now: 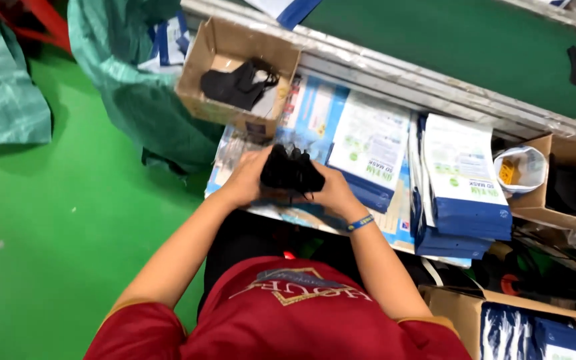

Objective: The recorder is packaging individual black face masks into printed plastic pouches on a factory production line.

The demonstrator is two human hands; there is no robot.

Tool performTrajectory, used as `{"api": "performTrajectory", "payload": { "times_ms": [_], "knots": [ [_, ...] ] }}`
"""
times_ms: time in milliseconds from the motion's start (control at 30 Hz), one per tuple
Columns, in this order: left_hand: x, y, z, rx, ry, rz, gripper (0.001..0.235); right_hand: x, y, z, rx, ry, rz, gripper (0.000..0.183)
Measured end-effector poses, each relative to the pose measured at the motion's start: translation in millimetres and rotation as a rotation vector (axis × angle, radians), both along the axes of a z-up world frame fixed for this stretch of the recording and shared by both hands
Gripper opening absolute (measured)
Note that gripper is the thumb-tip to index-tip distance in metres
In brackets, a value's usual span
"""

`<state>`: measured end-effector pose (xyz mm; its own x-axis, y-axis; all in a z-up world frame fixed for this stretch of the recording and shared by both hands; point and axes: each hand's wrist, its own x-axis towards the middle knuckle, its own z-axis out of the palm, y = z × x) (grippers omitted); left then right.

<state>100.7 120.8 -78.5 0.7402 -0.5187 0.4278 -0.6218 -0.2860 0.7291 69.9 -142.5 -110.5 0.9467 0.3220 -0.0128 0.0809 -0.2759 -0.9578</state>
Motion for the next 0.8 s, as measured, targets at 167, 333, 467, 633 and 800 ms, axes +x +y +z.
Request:
{"api": "performTrajectory", "payload": {
  "times_ms": [167, 333, 467, 633, 800],
  "knots": [
    [-7, 13, -28, 0.010, 0.097, 0.071, 0.067, -15, 4, 54, -0.105, -0.025, -0.025, 0.058],
    [-16, 8, -2, 0.079, -0.036, 0.139, 0.092, -21, 16, 61, -0.331, -0.114, 0.006, 0.066],
    [-7, -1, -34, 0.040, 0.145, 0.101, 0.090, -9, 30, 39, -0.365, -0.418, -0.011, 0.065],
    [-5, -6, -35, 0.037, 0.157, 0.091, 0.088, -1, 20, 11, -0.012, -0.194, -0.078, 0.044],
    [9, -11, -38, -0.047, -0.022, 0.038, 0.098, 9, 16, 7, -0.402, -0.576, -0.072, 0.049]
  ]
}}
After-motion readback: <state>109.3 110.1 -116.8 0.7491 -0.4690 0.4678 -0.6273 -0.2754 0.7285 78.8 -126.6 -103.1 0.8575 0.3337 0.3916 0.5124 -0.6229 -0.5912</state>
